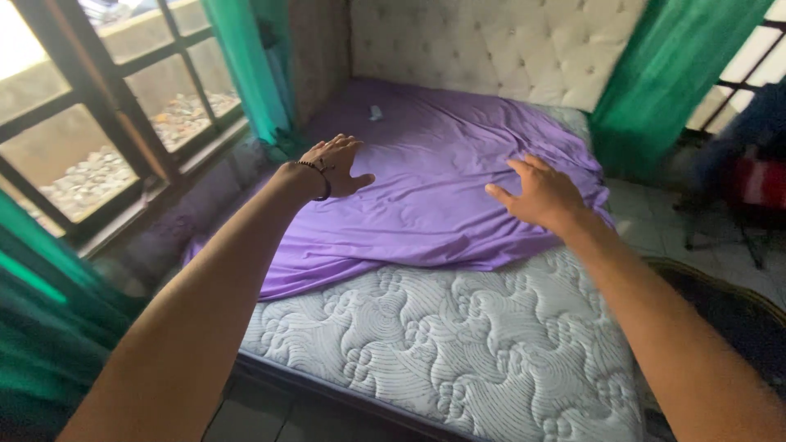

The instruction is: Organizes linens and tucks a purple fitted sheet onto a mattress.

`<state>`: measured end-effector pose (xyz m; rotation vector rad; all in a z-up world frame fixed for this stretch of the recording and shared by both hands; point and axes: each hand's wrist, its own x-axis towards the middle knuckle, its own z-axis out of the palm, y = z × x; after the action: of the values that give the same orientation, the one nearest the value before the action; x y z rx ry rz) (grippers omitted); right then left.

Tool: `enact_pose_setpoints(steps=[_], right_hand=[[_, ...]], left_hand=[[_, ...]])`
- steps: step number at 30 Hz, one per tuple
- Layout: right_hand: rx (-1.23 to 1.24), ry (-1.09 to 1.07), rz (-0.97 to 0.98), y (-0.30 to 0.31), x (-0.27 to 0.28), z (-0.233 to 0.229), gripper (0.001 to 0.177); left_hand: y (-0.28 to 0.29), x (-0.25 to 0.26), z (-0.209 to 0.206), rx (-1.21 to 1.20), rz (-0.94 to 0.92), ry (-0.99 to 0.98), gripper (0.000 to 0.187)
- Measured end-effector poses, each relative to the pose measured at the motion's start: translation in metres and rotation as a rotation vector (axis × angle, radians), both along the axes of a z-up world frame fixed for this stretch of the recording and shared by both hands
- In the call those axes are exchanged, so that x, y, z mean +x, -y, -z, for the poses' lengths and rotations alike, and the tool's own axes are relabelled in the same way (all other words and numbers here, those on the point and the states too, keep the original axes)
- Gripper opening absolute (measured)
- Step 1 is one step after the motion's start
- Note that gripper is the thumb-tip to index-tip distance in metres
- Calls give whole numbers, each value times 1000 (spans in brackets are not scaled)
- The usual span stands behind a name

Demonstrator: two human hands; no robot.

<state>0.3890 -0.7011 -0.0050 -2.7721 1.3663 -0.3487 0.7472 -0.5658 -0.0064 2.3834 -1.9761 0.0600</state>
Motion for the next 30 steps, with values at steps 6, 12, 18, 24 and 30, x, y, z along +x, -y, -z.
enact_pose_setpoints(steps=[6, 12, 18, 24, 30], right_hand=[[-98, 4, 61, 31, -70, 19, 74], [-84, 5, 200, 42, -160, 25, 73], [46, 20, 310, 20, -273, 1, 75], [115, 13, 551, -5, -392, -15, 83], [108, 1, 689, -44, -485, -34, 76]], left_hand=[[61, -29, 29, -7, 101, 16, 88], [137, -81, 53, 17, 194, 69, 94], [174, -218, 32, -70, 401, 63, 84], [228, -382, 39, -166, 703, 15, 81], [284, -523, 53, -98, 812, 10, 83]])
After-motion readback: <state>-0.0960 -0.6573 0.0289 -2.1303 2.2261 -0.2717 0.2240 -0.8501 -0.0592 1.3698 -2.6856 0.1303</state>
